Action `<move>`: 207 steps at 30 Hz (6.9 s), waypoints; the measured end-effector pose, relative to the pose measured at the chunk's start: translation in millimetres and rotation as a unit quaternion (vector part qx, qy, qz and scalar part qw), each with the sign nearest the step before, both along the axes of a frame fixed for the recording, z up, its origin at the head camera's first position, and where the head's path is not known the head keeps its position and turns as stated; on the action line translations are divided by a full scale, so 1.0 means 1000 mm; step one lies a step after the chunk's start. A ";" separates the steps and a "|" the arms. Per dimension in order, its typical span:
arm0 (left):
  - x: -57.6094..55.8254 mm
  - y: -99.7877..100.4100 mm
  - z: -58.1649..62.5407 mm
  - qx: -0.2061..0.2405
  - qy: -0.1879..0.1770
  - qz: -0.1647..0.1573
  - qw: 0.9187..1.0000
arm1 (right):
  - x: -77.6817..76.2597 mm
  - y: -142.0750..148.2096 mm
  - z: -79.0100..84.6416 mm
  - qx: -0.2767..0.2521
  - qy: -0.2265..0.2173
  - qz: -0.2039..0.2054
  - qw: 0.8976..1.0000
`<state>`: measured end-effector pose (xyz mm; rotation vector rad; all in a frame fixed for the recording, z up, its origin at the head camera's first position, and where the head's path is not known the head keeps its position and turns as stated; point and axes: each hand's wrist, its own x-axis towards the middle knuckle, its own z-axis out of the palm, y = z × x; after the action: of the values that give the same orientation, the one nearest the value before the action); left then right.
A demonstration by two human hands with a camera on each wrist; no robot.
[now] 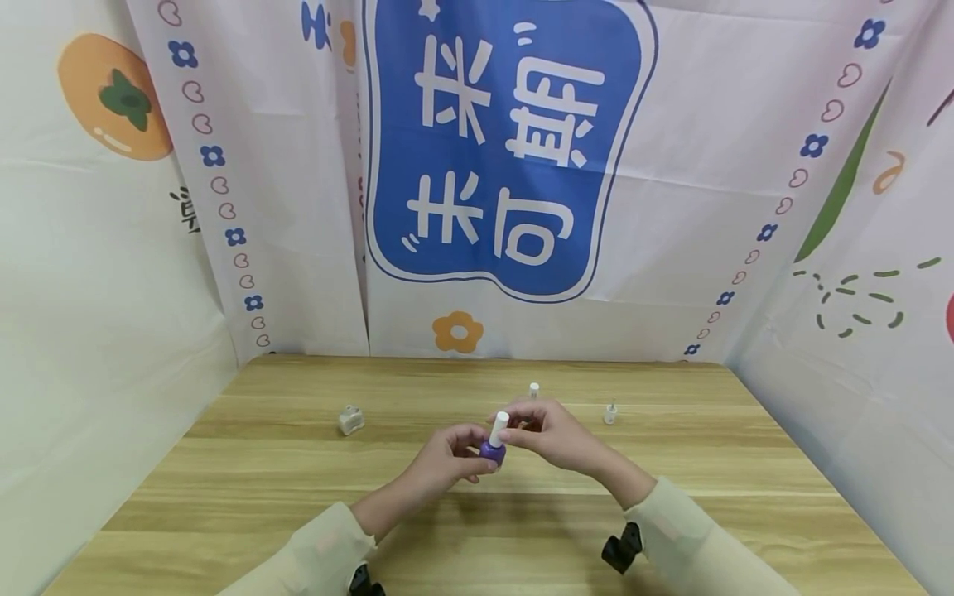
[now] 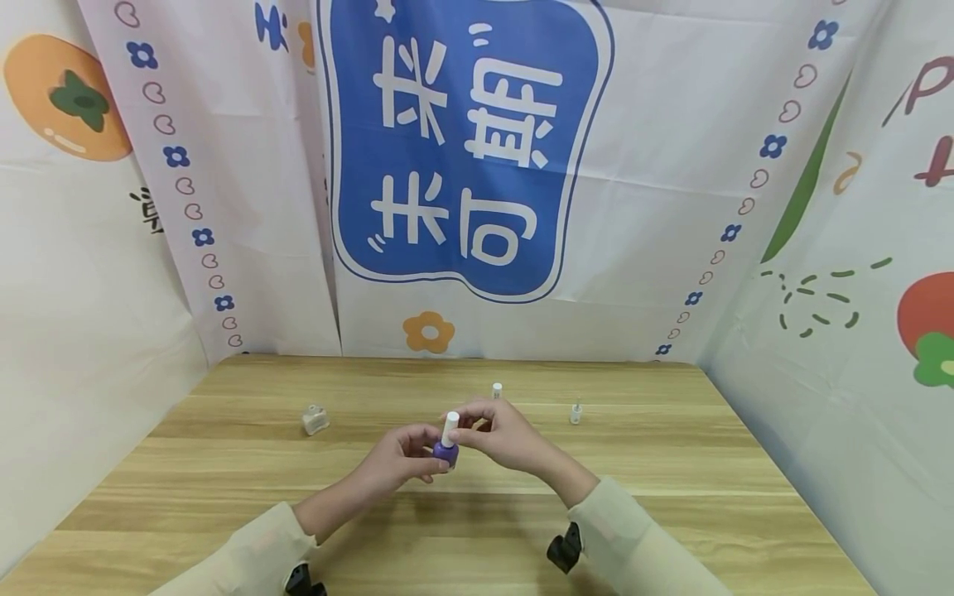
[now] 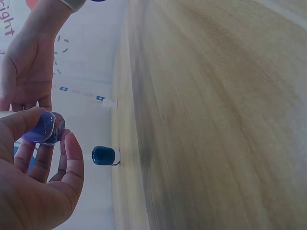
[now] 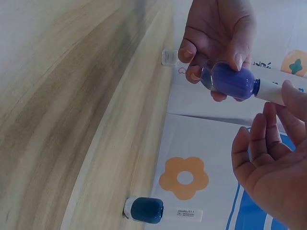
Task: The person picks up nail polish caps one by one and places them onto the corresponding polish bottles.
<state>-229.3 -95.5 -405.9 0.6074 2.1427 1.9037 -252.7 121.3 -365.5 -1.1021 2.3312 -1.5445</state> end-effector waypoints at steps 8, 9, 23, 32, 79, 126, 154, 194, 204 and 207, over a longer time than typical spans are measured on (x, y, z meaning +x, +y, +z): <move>0.000 -0.001 0.001 0.000 -0.003 0.000 1.000 | 0.001 -0.004 -0.003 -0.008 -0.003 -0.026 1.000; 0.000 -0.001 0.001 0.000 -0.003 0.000 1.000 | 0.001 -0.005 -0.004 -0.010 -0.003 -0.033 0.999; -0.002 0.000 -0.001 0.005 0.003 0.007 1.000 | 0.026 -0.018 0.016 -0.036 -0.014 -0.106 0.994; -0.001 0.000 -0.001 0.002 0.011 0.014 1.000 | 0.028 -0.022 0.014 -0.054 -0.026 -0.123 0.991; 0.000 -0.004 0.001 0.014 -0.007 0.004 1.000 | 0.008 -0.015 0.005 -0.009 -0.020 -0.059 0.998; -0.001 -0.005 0.002 0.006 -0.008 0.002 1.000 | -0.007 -0.008 0.003 -0.007 -0.015 0.037 0.999; 0.001 -0.005 0.001 0.006 -0.007 0.026 1.000 | 0.002 -0.024 -0.011 -0.049 -0.024 -0.101 0.993; 0.002 -0.003 0.004 -0.002 -0.014 0.020 1.000 | -0.005 -0.008 0.005 0.003 -0.009 -0.027 1.000; 0.002 -0.002 0.005 -0.002 -0.016 0.033 0.999 | 0.001 -0.016 0.002 -0.031 -0.024 -0.074 0.997; 0.003 -0.003 0.005 -0.001 -0.016 0.032 0.999 | 0.009 -0.018 0.011 -0.033 -0.028 -0.079 0.996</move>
<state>-226.8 -98.1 -400.6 0.5106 2.1681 1.9300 -243.6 103.1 -354.7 -0.8936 2.3967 -1.6953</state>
